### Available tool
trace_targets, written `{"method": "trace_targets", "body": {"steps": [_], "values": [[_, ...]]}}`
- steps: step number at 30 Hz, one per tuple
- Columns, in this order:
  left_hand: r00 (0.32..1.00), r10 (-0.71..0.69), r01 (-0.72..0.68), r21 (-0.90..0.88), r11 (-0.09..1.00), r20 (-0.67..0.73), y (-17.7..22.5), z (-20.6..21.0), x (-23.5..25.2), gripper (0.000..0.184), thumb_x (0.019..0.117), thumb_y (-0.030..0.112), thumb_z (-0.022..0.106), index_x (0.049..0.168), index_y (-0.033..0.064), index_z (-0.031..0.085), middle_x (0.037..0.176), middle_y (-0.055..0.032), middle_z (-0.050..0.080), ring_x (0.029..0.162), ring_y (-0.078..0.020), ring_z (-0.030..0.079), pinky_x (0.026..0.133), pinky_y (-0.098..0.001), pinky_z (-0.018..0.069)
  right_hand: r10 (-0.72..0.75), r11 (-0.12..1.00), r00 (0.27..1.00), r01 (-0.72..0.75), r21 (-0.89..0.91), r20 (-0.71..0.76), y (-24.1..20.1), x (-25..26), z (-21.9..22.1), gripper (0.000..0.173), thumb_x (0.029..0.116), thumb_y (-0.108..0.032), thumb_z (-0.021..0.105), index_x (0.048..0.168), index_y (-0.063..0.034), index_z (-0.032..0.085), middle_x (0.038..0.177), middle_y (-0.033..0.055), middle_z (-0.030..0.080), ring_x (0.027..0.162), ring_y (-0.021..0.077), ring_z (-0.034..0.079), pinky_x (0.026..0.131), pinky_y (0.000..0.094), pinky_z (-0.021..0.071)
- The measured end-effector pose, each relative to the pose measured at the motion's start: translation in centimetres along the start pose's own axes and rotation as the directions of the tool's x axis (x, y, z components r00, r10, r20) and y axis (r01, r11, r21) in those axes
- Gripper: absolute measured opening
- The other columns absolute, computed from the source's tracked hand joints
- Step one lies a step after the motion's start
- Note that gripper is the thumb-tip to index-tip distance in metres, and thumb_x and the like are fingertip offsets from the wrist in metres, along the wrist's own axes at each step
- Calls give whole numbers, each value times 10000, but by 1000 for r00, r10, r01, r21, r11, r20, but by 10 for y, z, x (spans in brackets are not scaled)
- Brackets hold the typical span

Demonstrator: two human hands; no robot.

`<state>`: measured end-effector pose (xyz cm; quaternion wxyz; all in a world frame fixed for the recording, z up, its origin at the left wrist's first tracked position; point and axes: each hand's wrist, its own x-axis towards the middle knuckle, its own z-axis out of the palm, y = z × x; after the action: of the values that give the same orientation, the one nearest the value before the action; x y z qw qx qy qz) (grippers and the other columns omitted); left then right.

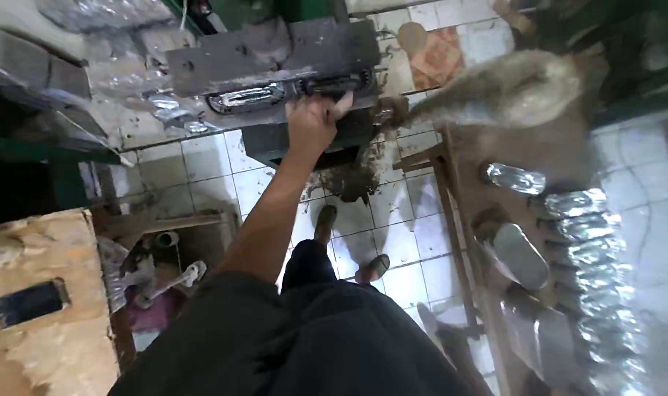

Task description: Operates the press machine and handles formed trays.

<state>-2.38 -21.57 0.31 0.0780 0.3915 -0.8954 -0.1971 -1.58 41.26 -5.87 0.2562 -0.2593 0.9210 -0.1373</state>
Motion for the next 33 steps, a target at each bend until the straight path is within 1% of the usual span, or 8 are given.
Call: {"method": "trace_targets", "body": {"steps": [3, 7, 11, 14, 17, 20, 28, 33], "values": [[998, -39, 37, 29, 999, 58, -95, -16, -15, 242, 949, 323, 670, 1107, 166, 765, 1517, -148, 513, 1447, -462, 363, 1143, -753, 227, 137, 988, 907, -98, -116, 398, -101, 147, -31, 343, 1084, -235, 494, 1277, -39, 699, 1166, 249, 714, 1123, 422, 671, 1010, 619, 496], [985, 79, -77, 14, 997, -151, -156, -23, -36, 304, 1051, 289, 522, 1158, 64, 696, 1306, -200, 635, 1318, -447, 514, 1178, -753, 120, -469, 847, 877, 480, -228, 103, -306, 282, -58, 396, 953, 19, 567, 1257, -168, 738, 1266, 196, 694, 1057, 422, 703, 860, 633, 562], [999, 16, -1, -275, 962, 52, -146, -56, -137, 380, 1036, 293, 609, 1277, 2, 644, 1078, -204, 711, 985, -340, 704, 949, -579, 540, -702, 689, 707, 642, -337, -88, -397, 377, -65, 460, 878, 50, 631, 1252, -198, 728, 1443, 136, 609, 1288, 425, 591, 978, 592, 537], [835, -252, 452, -348, 821, 489, -199, -27, -239, 465, 954, 266, 727, 1378, 107, 619, 959, -192, 724, 842, -340, 699, 801, -587, 561, -674, 707, 728, 589, -392, -123, -403, 427, -64, 436, 889, 17, 631, 1247, -209, 736, 1422, 67, 642, 1363, 377, 549, 1058, 569, 497], [597, -276, 673, -283, 683, 753, -213, -10, -327, 272, 944, 198, 711, 1147, 18, 730, 1156, -194, 708, 1058, -297, 689, 951, -513, 553, -679, 692, 730, 602, -398, -78, -436, 438, -40, 445, 886, 13, 636, 1233, -239, 753, 1329, 41, 701, 1258, 316, 635, 992, 540, 545], [547, -258, 812, -430, 395, 796, -205, 0, -371, 390, 895, 82, 677, 1277, 9, 655, 1517, -169, 489, 1305, -247, 559, 1048, -415, 512, -633, 722, 774, 596, -351, 12, -464, 438, -35, 431, 939, -33, 602, 1253, -293, 743, 1216, 80, 745, 1119, 346, 702, 911, 585, 549], [623, -434, 769, -406, 494, 651, -195, 21, -376, 365, 1078, 211, 497, 1343, -32, 559, 1176, -236, 672, 1061, -269, 663, 953, -474, 528, -716, 672, 690, 639, -376, -106, -493, 405, 40, 602, 906, 5, 594, 1432, -287, 626, 1456, -12, 619, 1398, 237, 518, 1196, 434, 389], [406, -307, 863, -251, 438, 861, -177, -26, -333, 390, 1048, 58, 481, 1432, -9, 469, 1261, -200, 602, 1074, -193, 597, 933, -379, 505, -598, 748, 782, 623, -229, 176, -632, 346, 97, 479, 982, -150, 599, 1446, -270, 598, 1433, 12, 627, 1396, 231, 496, 1237, 449, 290]]}}
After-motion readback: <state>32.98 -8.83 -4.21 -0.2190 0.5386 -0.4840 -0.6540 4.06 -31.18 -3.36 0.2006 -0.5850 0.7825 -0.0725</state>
